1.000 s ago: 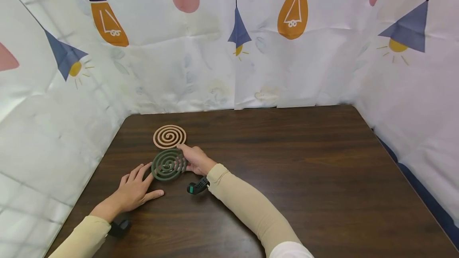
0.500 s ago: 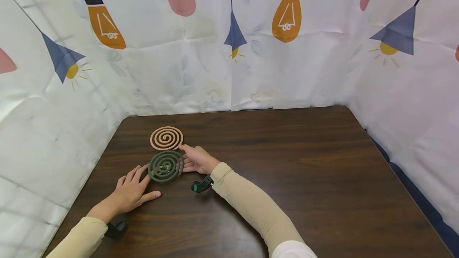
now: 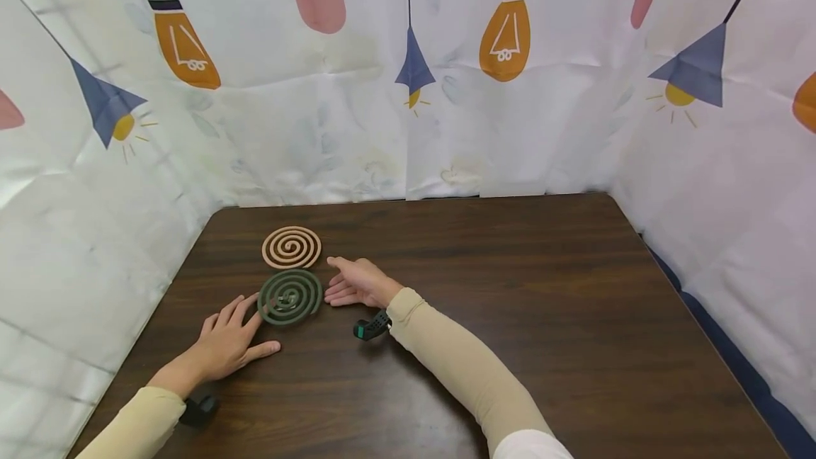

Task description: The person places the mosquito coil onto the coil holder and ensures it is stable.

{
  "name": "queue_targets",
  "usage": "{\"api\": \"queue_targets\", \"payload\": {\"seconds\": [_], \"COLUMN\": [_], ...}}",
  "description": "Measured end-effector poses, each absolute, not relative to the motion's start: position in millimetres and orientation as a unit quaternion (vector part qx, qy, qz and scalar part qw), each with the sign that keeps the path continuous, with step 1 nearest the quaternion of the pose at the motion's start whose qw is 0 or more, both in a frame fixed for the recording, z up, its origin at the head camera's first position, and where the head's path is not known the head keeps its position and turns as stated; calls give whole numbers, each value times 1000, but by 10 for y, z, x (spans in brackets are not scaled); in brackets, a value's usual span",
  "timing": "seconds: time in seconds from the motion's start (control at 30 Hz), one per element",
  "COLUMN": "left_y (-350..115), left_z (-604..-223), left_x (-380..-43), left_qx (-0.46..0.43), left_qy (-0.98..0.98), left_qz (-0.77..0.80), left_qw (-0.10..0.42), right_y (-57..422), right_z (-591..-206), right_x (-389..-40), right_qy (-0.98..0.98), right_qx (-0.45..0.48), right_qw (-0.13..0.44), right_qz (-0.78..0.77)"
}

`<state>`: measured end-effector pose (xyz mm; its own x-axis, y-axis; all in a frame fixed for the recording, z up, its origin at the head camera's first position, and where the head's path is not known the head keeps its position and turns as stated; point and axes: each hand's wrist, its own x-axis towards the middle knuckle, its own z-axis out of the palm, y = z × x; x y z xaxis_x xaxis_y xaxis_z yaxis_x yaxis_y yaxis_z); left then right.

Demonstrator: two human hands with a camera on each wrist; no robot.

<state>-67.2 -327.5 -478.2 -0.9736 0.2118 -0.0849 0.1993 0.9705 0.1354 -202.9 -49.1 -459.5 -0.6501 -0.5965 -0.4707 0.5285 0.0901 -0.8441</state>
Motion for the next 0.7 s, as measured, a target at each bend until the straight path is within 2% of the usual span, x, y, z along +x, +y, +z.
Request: {"api": "queue_targets", "payload": {"seconds": [0.27, 0.7], "left_y": [-3238, -3225], "left_z": [-4739, -4698], "left_x": [-638, -642], "left_qx": [115, 94], "left_qy": [989, 988], "left_qz": [86, 101], "left_qw": [23, 62], "right_y": [-205, 522], "right_z": [-4567, -4495], "right_x": [-2084, -2192], "right_qy": [611, 609], "right_qx": [-20, -16], "right_qw": [402, 353], "right_qz": [-681, -710]}}
